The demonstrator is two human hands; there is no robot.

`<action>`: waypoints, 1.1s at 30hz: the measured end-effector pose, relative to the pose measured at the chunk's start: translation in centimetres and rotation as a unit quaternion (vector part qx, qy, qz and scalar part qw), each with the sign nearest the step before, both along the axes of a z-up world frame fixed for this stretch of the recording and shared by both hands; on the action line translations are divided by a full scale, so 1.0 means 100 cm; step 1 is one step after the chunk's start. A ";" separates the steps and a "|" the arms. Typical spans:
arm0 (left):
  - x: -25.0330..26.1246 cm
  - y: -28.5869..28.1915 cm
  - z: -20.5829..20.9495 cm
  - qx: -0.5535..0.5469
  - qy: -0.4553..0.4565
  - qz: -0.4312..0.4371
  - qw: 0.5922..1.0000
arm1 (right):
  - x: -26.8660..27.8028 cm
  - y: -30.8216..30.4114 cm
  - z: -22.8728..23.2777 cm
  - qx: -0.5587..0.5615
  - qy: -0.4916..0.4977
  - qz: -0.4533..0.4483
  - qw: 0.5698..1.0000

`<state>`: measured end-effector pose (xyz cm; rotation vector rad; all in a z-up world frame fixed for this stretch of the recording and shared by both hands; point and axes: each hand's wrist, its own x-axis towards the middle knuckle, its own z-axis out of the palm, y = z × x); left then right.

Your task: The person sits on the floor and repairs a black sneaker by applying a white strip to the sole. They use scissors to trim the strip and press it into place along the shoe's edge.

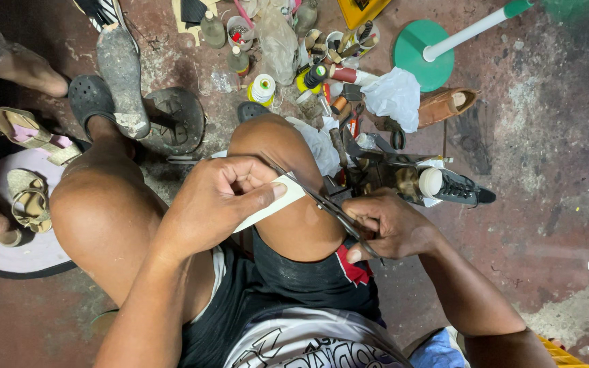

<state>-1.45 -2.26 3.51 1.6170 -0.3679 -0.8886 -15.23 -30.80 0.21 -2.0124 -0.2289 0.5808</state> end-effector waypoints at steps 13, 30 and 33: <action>0.001 0.000 0.001 0.027 -0.018 -0.007 0.999 | 0.002 0.001 -0.001 0.009 0.007 0.002 1.000; 0.001 0.001 -0.005 0.023 0.003 -0.009 1.000 | 0.003 -0.003 0.005 -0.031 -0.016 0.024 0.999; 0.002 0.001 -0.006 0.005 0.014 -0.014 1.000 | 0.003 -0.002 0.008 -0.042 -0.006 0.021 0.999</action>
